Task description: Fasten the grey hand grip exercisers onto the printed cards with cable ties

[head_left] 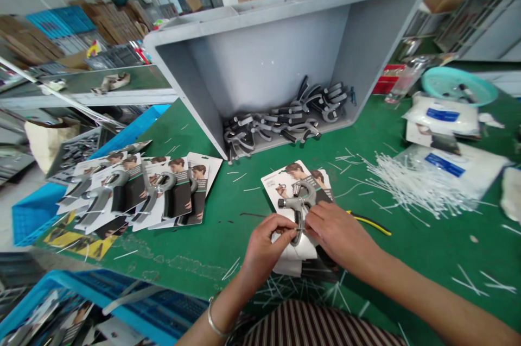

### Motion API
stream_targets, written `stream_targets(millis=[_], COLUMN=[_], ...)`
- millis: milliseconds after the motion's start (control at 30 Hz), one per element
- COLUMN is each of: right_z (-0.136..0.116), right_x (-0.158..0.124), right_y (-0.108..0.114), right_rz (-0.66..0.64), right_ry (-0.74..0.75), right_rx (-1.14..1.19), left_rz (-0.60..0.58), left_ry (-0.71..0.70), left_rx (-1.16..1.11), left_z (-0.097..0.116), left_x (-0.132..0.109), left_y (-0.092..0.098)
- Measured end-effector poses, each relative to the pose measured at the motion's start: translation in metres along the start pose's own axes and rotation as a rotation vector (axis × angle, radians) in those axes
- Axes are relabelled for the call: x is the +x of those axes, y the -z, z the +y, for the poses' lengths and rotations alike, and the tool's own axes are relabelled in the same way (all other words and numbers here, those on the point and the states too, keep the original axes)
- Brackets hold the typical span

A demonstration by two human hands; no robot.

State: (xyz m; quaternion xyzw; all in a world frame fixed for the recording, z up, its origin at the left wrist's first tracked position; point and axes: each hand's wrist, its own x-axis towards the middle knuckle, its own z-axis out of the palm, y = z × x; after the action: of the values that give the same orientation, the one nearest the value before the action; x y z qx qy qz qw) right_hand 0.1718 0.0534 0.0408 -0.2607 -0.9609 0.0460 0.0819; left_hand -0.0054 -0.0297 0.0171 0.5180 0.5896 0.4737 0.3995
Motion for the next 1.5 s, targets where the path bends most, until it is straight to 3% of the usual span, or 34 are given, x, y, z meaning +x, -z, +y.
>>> stream_targets(millis=[367, 633, 1033, 1500], right_z=[-0.002, -0.006, -0.003, -0.003], right_x=[0.002, 0.003, -0.007, -0.007], right_y=[0.001, 0.001, 0.001, 0.0], right_rz=[-0.035, -0.004, -0.008, -0.051], right_ry=[-0.011, -0.011, -0.014, -0.053], right_rx=[0.031, 0.239, 0.05, 0.079], left_rz=[-0.002, -0.052, 0.036, 0.028], left_ry=[-0.044, -0.153, 0.014, 0.007], left_rx=[0.024, 0.123, -0.007, -0.041], left_z=[0.001, 0.0, -0.002, -0.002], left_x=[0.002, 0.0, -0.005, -0.004], left_y=[-0.001, 0.003, 0.0, -0.002])
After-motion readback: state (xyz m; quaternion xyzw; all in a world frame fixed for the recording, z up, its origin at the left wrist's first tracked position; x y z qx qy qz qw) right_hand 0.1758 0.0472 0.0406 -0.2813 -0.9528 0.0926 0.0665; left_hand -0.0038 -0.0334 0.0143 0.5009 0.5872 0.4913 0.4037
